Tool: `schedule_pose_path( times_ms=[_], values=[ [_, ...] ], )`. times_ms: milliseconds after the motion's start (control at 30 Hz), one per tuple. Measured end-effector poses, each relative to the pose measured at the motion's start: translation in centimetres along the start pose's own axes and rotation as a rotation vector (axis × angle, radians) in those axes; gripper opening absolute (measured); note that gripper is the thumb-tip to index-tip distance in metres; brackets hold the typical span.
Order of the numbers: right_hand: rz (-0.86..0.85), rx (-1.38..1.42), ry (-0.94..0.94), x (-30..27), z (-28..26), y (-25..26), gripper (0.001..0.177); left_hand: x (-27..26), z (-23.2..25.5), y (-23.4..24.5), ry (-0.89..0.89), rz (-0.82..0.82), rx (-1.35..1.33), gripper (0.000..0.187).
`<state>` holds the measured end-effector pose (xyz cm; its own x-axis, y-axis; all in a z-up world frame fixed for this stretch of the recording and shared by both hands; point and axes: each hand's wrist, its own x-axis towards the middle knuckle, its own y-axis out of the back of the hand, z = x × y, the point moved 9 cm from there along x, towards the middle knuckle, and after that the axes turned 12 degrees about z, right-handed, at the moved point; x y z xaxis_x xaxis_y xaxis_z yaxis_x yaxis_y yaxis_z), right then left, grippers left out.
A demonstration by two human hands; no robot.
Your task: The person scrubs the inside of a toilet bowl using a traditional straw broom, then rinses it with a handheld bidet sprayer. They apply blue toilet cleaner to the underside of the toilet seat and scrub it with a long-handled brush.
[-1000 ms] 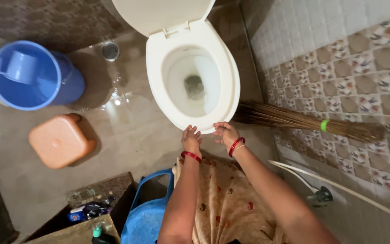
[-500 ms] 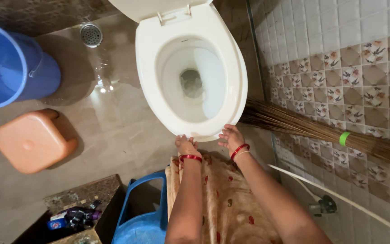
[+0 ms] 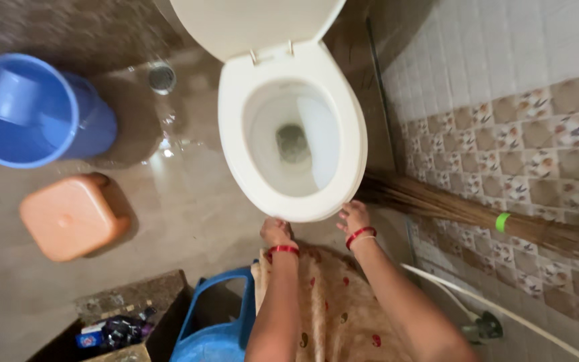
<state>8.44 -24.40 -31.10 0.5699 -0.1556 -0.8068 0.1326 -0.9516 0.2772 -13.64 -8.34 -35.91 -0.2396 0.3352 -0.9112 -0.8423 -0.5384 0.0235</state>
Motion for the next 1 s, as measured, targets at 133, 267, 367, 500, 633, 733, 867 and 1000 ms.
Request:
schedule_pose_path(
  times_ms=[133, 267, 367, 500, 633, 733, 867, 1000],
  values=[
    [-0.103, 0.08, -0.024, -3.4, -3.5, -0.7, 0.035, -4.6, 2.8, -0.9, 0.119, 0.008, 0.084, 0.021],
    [-0.118, 0.176, 0.007, -6.8, -8.5, -1.8, 0.037, -10.8, 7.3, -2.9, 0.071, 0.113, 0.126, 0.018],
    [-0.095, 0.187, 0.062, -9.1, -13.3, -2.7, 0.037, -14.9, 11.4, -6.1, -0.031, 0.054, 0.184, 0.018],
    [-0.112, 0.209, 0.141, -11.7, -20.3, -4.8, 0.032, -17.8, 15.5, -11.5, -0.037, -0.06, 0.207, 0.014],
    [-0.147, 0.168, 0.223, -13.3, -27.4, -7.5, 0.028, -19.2, 19.5, -16.8, -0.07, -0.188, 0.24, 0.013],
    [-0.192, 0.112, 0.251, -14.9, -31.7, -9.3, 0.026, -21.1, 22.6, -20.3, -0.13, -0.278, 0.235, 0.011],
    [-0.25, 0.087, 0.297, -17.1, -37.5, -11.8, 0.029, -23.9, 26.4, -24.8, -0.168, -0.363, 0.237, 0.012],
    [-0.257, 0.118, 0.357, -17.6, -42.7, -14.6, 0.032, -25.4, 30.0, -29.2, -0.238, -0.45, 0.252, 0.015]
  ],
)
